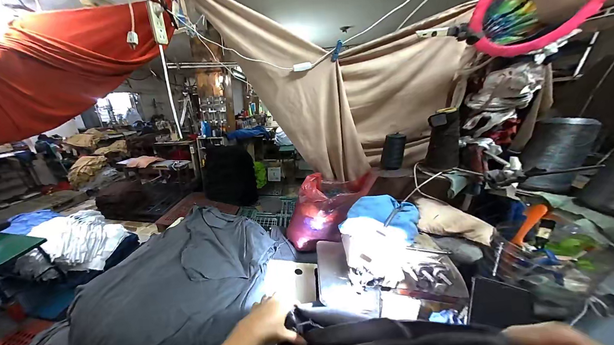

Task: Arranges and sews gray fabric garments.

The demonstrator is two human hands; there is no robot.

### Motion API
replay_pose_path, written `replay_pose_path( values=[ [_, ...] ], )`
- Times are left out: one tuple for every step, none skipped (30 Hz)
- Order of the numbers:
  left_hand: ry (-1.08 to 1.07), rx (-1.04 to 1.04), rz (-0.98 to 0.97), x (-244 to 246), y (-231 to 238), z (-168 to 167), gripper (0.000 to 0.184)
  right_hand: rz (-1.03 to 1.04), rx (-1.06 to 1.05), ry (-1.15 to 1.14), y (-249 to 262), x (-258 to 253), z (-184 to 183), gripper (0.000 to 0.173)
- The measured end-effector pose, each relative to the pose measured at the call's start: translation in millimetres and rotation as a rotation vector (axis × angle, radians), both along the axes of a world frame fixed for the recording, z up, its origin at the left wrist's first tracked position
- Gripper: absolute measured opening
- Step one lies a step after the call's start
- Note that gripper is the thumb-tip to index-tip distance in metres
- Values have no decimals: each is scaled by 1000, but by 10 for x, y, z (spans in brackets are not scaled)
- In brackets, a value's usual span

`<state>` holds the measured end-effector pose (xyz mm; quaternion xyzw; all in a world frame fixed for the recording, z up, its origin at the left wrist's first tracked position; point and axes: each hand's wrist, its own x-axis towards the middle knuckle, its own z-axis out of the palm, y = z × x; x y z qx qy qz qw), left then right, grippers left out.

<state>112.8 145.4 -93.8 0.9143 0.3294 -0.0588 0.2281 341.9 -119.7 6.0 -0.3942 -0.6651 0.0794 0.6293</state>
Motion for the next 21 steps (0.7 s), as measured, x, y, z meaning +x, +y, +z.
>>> replay_pose_path(
  values=[
    [-50,-65,5,-107,58,9,54,-33,26,10,-63,157,57,23],
    [-109,-168,-5,-215,92,10,45,-50,41,32,-109,287,85,24],
    [-172,-276,-18,-312,96,-17,39,-52,48,40,-137,378,95,23],
    [-220,-347,-32,-386,82,-58,36,-44,49,29,-145,429,95,22],
    [-275,-370,-44,-439,56,-109,35,-35,44,28,-138,426,89,22],
    [-340,-373,-54,-483,29,-157,35,-36,37,41,-122,382,84,22],
    [-419,-384,-56,-530,8,-185,35,-48,36,54,-100,334,80,21],
    [-510,-407,-42,-589,2,-187,33,-71,42,60,-83,300,88,20],
    [-580,-444,-19,-673,8,-141,31,-98,52,59,-79,301,102,20],
    [-641,-485,6,-790,25,-68,27,-116,61,51,-89,335,119,21],
    [-704,-516,34,-934,51,20,22,-129,67,48,-104,383,138,22],
    [-782,-535,80,-1086,78,124,15,-140,66,47,-114,430,157,24],
    [-871,-535,156,-1234,105,233,9,-152,62,45,-104,478,161,25],
    [-962,-488,274,-1361,126,328,4,-167,53,29,-69,519,140,26],
    [-1030,-380,430,-1459,154,381,4,-198,36,9,-8,549,82,25],
    [-1046,-205,611,-1526,207,381,10,-240,8,0,78,550,-6,22],
    [-1027,-23,775,-1581,281,332,18,-283,-30,10,178,526,-119,17],
    [-1023,117,894,-1634,349,239,23,-329,-75,16,280,489,-245,13],
    [-1036,215,960,-1669,389,132,24,-366,-131,10,367,450,-364,12],
    [-1046,280,979,-1681,395,49,23,-389,-188,0,437,418,-475,14],
    [-1045,322,959,-1677,373,-12,21,-401,-241,-11,491,386,-573,15]
  ],
)
